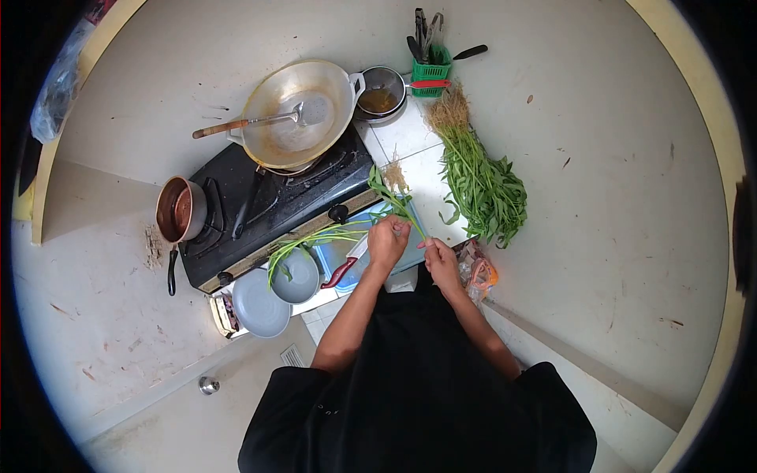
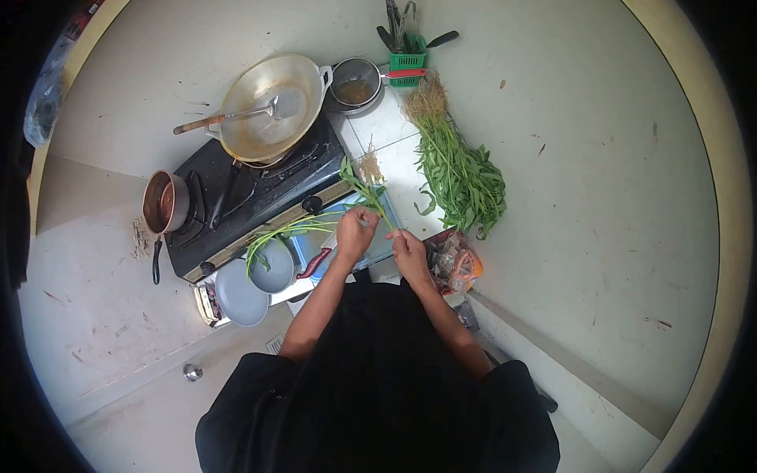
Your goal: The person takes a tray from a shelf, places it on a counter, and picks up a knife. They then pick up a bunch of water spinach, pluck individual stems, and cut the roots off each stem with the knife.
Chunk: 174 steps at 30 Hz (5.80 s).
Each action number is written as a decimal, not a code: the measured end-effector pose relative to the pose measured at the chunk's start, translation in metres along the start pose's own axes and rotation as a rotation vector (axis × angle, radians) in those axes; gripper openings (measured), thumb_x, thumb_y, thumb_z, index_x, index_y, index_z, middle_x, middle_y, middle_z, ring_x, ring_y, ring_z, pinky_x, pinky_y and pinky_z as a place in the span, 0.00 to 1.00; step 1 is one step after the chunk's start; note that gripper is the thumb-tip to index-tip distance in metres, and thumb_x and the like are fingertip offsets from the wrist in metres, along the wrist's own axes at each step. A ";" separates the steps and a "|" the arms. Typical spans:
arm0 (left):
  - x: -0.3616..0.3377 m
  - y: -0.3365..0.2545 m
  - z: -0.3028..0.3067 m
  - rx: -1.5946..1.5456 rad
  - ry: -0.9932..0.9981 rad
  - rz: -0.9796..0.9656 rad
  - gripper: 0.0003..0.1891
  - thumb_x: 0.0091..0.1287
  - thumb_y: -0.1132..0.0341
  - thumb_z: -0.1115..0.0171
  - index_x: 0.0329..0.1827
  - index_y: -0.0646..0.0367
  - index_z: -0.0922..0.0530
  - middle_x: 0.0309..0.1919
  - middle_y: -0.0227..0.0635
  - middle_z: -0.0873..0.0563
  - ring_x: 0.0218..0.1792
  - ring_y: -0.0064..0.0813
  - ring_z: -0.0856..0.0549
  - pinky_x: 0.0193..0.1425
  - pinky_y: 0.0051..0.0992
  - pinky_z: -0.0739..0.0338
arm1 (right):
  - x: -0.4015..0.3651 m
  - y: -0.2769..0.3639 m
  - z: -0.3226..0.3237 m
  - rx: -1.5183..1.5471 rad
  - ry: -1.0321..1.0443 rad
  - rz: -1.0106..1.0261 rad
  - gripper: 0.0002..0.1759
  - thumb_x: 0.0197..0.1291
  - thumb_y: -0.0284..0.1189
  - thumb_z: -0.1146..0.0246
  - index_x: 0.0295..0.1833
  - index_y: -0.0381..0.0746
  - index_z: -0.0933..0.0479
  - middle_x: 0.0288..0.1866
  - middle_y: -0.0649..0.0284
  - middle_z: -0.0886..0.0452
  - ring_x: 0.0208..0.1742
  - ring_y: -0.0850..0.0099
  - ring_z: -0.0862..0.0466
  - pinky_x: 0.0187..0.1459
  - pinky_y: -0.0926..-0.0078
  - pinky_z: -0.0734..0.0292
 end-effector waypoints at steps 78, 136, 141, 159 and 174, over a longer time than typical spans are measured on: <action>0.012 -0.019 0.025 0.100 -0.109 -0.385 0.18 0.58 0.70 0.26 0.52 0.53 0.17 0.50 0.41 0.20 0.54 0.46 0.22 0.60 0.40 0.28 | -0.016 -0.016 0.032 -0.041 0.012 0.034 0.22 0.81 0.38 0.52 0.56 0.33 0.19 0.25 0.71 0.27 0.26 0.82 0.28 0.31 0.81 0.31; 0.013 -0.015 0.027 0.031 0.076 -0.453 0.15 0.61 0.70 0.28 0.51 0.56 0.15 0.49 0.39 0.15 0.54 0.43 0.18 0.60 0.38 0.26 | 0.000 -0.012 0.021 -0.085 0.061 0.084 0.19 0.80 0.36 0.51 0.53 0.34 0.19 0.25 0.69 0.27 0.27 0.81 0.26 0.32 0.80 0.31; 0.010 -0.010 0.026 0.053 0.064 -0.427 0.11 0.61 0.69 0.28 0.47 0.56 0.14 0.48 0.36 0.16 0.54 0.40 0.19 0.58 0.38 0.26 | -0.001 -0.010 0.020 -0.068 0.073 0.074 0.19 0.80 0.37 0.51 0.53 0.35 0.19 0.25 0.70 0.27 0.27 0.81 0.26 0.32 0.80 0.31; 0.005 -0.009 0.023 0.065 0.046 -0.440 0.06 0.62 0.69 0.32 0.42 0.55 0.14 0.43 0.32 0.15 0.48 0.38 0.18 0.52 0.37 0.29 | -0.010 -0.009 0.021 -0.097 0.068 0.086 0.19 0.79 0.36 0.50 0.51 0.34 0.18 0.23 0.69 0.27 0.26 0.80 0.27 0.31 0.79 0.32; 0.036 0.041 0.026 -0.088 -0.065 -0.212 0.11 0.71 0.67 0.38 0.48 0.64 0.14 0.46 0.51 0.13 0.49 0.50 0.14 0.58 0.38 0.22 | -0.019 -0.015 0.021 -0.097 0.079 0.079 0.19 0.80 0.35 0.51 0.51 0.33 0.19 0.24 0.70 0.28 0.27 0.80 0.27 0.32 0.79 0.31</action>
Point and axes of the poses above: each hand's wrist, its own x-axis towards the middle knuckle, its own z-axis out of the back of the hand, y = z × x, the point moved 2 cm from there along x, towards the middle knuckle
